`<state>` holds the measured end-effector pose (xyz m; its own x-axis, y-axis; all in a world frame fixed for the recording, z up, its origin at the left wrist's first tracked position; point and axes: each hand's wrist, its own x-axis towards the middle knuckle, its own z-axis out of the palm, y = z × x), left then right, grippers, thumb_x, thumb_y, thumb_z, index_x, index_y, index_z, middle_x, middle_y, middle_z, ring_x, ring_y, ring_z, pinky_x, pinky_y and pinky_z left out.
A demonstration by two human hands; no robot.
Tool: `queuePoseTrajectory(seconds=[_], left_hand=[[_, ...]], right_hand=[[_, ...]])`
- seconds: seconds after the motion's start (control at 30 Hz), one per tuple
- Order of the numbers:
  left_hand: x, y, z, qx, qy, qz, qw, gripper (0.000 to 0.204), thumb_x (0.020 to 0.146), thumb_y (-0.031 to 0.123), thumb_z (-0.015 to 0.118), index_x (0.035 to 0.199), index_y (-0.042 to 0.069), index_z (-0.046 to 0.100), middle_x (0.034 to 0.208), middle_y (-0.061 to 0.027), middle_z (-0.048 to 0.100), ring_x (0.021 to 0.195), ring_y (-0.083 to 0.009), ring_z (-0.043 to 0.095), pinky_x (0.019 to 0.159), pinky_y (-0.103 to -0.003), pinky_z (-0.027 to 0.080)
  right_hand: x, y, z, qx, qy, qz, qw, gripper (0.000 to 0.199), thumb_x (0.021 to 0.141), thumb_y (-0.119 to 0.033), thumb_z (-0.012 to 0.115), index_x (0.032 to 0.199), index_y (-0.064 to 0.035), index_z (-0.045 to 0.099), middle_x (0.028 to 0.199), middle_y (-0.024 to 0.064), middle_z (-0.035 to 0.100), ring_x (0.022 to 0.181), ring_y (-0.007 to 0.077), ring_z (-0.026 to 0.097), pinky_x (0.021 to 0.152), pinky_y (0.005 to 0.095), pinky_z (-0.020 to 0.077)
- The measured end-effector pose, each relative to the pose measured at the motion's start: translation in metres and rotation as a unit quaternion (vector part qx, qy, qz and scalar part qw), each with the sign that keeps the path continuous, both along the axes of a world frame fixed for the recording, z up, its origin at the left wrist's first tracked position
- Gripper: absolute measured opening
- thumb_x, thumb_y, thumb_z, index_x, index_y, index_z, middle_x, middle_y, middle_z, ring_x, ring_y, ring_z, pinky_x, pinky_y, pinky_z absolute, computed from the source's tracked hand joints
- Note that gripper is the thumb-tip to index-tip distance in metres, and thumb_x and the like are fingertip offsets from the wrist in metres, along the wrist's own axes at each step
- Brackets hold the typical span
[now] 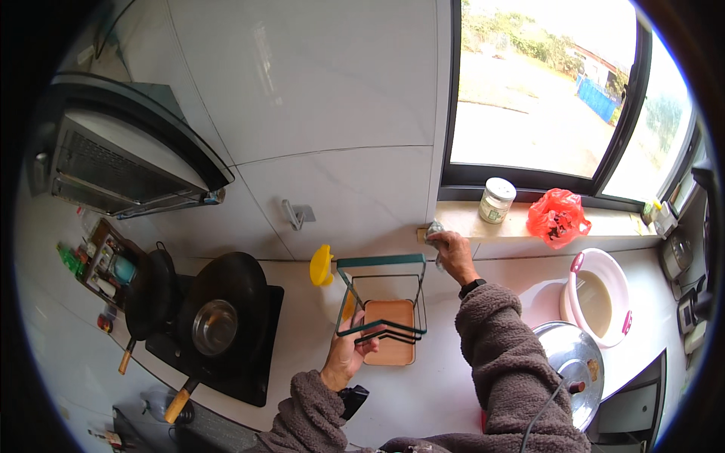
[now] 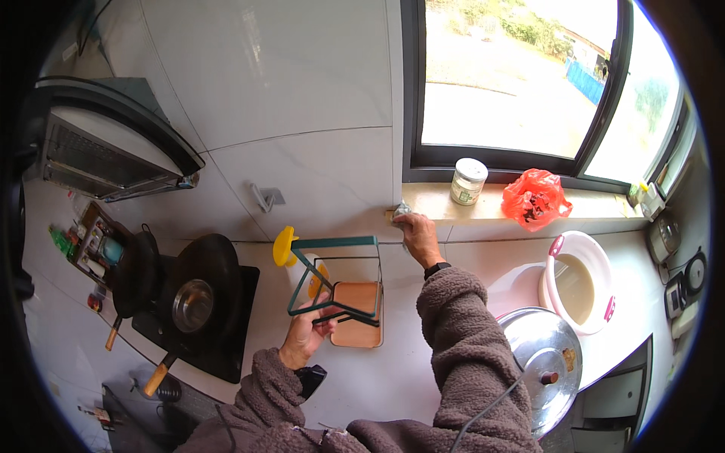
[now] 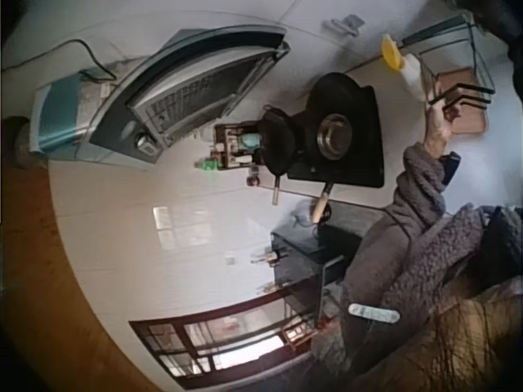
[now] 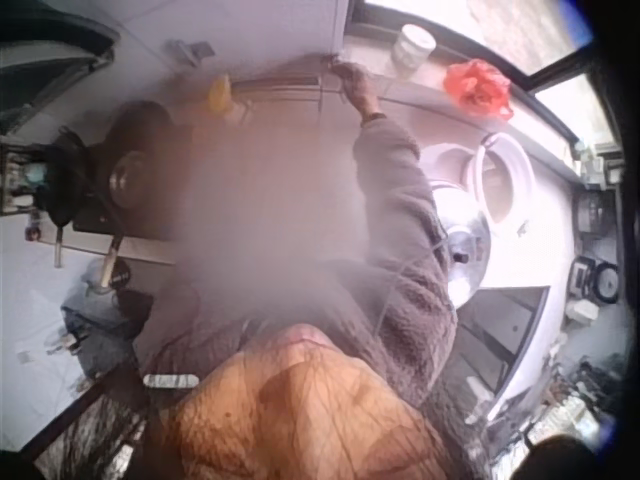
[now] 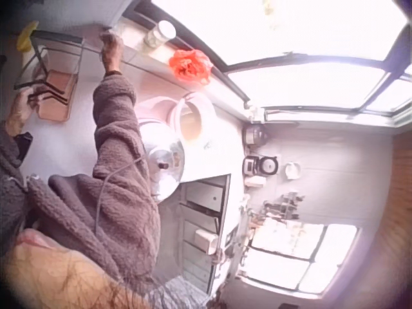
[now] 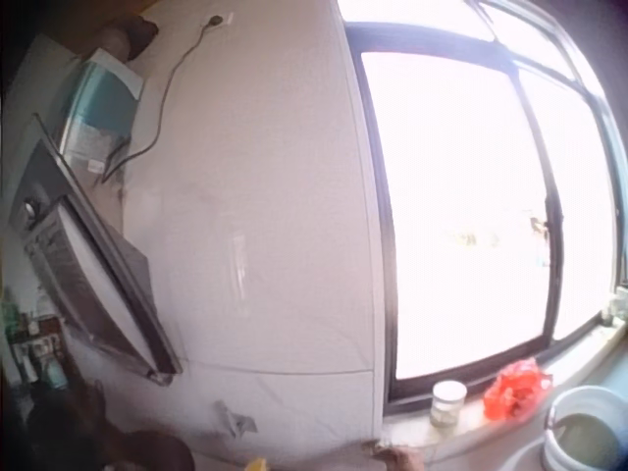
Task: The person cleans the kitchen countertop and sink area using a cloth and a spray bottle. They wipe the countertop, rinse the cloth at the sink, and repeat the wiping across multiple sections, including around the stove and near the window.
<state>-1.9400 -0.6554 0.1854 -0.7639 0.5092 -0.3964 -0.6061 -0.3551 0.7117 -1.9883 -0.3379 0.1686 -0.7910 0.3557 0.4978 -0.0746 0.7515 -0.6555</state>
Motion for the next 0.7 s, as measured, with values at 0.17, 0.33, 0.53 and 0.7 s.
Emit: queuePoseTrajectory(seconds=[0.17,0.33,0.53,0.7], left_hand=[[0.008,-0.022,-0.013,0.015,0.015,-0.050,0.999,0.053,0.093,0.013,0.052,0.141,0.004,0.032,0.106,-0.0253,0.065,0.067,-0.0196,0.065,0.059,-0.029,0.056],[0.014,-0.034,-0.026,0.045,-0.027,-0.041,0.998,0.059,0.093,0.015,0.054,0.143,0.008,0.025,0.109,-0.0267,0.063,0.062,-0.0209,0.064,0.059,-0.032,0.058],[0.006,-0.041,-0.032,0.054,-0.025,-0.030,0.998,0.061,0.094,0.014,0.052,0.145,0.002,0.021,0.106,-0.0264,0.064,0.065,-0.0222,0.065,0.059,-0.032,0.058],[0.005,-0.039,-0.034,0.050,-0.037,-0.033,0.997,0.057,0.096,0.015,0.050,0.143,0.001,0.022,0.107,-0.0275,0.064,0.065,-0.0238,0.066,0.060,-0.034,0.058]], right_hand=[[-0.025,-0.006,0.102,0.078,0.217,0.002,0.973,0.028,0.085,0.001,0.055,0.109,-0.0060,0.067,0.107,0.0170,0.066,0.101,0.0334,0.062,0.087,0.0376,0.0497],[-0.078,0.007,0.095,0.474,0.145,-0.005,0.868,0.044,0.085,-0.006,0.057,0.130,-0.0042,0.054,0.140,0.0139,0.049,0.138,0.0291,0.037,0.117,0.0436,0.0267],[-0.058,0.010,-0.003,0.535,-0.085,0.210,0.814,0.039,0.089,-0.008,0.052,0.127,-0.0054,0.056,0.140,0.0082,0.049,0.133,0.0179,0.042,0.117,0.0320,0.0264],[-0.071,-0.002,0.085,0.504,0.083,0.057,0.858,0.043,0.089,-0.010,0.053,0.131,-0.0033,0.053,0.138,0.0148,0.049,0.135,0.0270,0.039,0.116,0.0433,0.0263]])
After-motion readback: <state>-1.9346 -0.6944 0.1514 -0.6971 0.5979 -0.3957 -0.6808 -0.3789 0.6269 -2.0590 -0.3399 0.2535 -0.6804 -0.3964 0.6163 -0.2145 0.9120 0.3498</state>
